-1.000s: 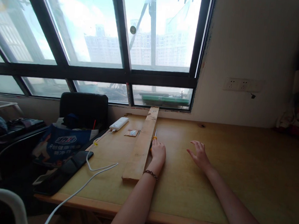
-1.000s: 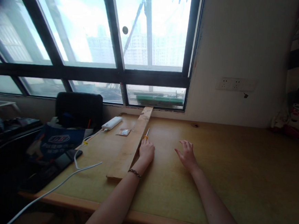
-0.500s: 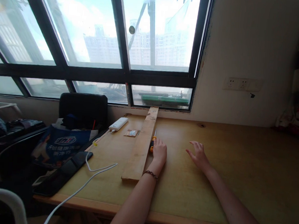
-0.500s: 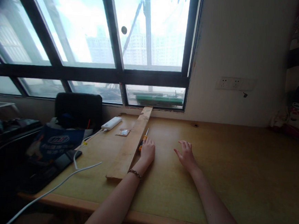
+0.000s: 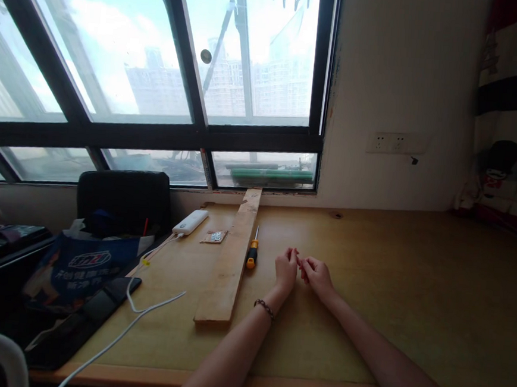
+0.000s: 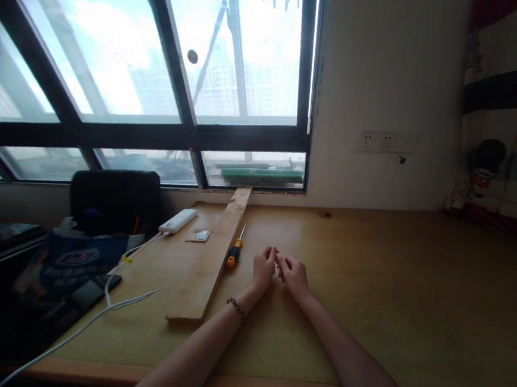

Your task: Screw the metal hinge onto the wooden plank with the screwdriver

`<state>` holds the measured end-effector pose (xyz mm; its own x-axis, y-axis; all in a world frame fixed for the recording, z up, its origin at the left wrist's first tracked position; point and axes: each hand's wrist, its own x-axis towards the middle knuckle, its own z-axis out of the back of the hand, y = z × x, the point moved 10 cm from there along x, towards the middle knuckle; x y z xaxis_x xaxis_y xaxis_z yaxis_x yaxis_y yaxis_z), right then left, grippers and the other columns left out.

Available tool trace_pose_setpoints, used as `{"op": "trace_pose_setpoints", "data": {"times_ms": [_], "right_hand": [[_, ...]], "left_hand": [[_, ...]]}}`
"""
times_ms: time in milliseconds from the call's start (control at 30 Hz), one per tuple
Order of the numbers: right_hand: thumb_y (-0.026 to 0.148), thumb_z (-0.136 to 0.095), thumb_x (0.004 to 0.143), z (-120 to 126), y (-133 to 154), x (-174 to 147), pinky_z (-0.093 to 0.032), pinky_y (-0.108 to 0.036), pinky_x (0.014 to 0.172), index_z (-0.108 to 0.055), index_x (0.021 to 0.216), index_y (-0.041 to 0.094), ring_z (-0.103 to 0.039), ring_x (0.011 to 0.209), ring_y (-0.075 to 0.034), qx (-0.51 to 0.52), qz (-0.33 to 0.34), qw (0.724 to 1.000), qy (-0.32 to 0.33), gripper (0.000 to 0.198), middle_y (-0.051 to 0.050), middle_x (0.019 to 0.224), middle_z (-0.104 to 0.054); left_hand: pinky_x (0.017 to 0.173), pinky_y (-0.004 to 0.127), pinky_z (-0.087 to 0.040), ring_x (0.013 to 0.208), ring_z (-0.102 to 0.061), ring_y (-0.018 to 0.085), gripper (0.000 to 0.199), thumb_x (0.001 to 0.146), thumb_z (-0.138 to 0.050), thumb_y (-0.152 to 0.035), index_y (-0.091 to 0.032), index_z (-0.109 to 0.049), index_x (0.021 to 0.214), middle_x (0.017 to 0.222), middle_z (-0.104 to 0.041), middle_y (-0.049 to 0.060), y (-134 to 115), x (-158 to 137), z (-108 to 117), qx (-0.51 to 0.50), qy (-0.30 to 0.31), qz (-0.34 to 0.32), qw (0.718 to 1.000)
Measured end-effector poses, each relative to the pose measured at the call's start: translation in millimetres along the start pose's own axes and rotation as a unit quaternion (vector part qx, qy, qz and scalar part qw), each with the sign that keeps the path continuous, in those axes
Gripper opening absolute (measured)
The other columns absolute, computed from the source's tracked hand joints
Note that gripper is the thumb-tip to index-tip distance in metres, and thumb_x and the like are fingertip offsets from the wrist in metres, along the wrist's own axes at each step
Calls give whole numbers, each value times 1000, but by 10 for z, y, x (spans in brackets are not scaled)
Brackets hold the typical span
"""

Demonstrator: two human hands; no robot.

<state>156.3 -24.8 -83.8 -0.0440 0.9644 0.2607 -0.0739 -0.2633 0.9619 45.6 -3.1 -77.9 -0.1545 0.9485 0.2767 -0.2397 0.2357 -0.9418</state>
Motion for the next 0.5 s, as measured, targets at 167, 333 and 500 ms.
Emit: {"op": "trace_pose_setpoints", "data": {"times_ms": [167, 333, 500], "right_hand": [[60, -49, 70, -46, -53, 25, -17, -21, 34, -39, 51, 19, -25, 32, -5, 103, -50, 993, 20, 47, 7, 37, -31], [62, -51, 68, -41, -179, 50, -16, -20, 31, -39, 51, 19, -25, 30, -5, 137, -99, 985, 30, 48, 7, 37, -33], [63, -46, 72, -72, -235, 45, -23, -20, 30, -48, 58, 18, -35, 30, -7, 139, -94, 985, 53, 47, 5, 39, -43]], "left_hand": [[61, 25, -45, 66, -59, 14, 28, 68, -53, -37, -12, -53, 82, 76, -61, 7, 171, 76, -467, -308, 39, 118, 943], [45, 23, -42, 49, -55, 13, 47, 67, -51, -52, -8, -58, 80, 70, -63, 10, 121, -191, -838, -342, 205, 161, 903], [33, 19, -32, 39, -50, 9, 52, 66, -50, -56, -10, -58, 87, 76, -65, 10, 103, -272, -772, -309, 210, 167, 913]]}}
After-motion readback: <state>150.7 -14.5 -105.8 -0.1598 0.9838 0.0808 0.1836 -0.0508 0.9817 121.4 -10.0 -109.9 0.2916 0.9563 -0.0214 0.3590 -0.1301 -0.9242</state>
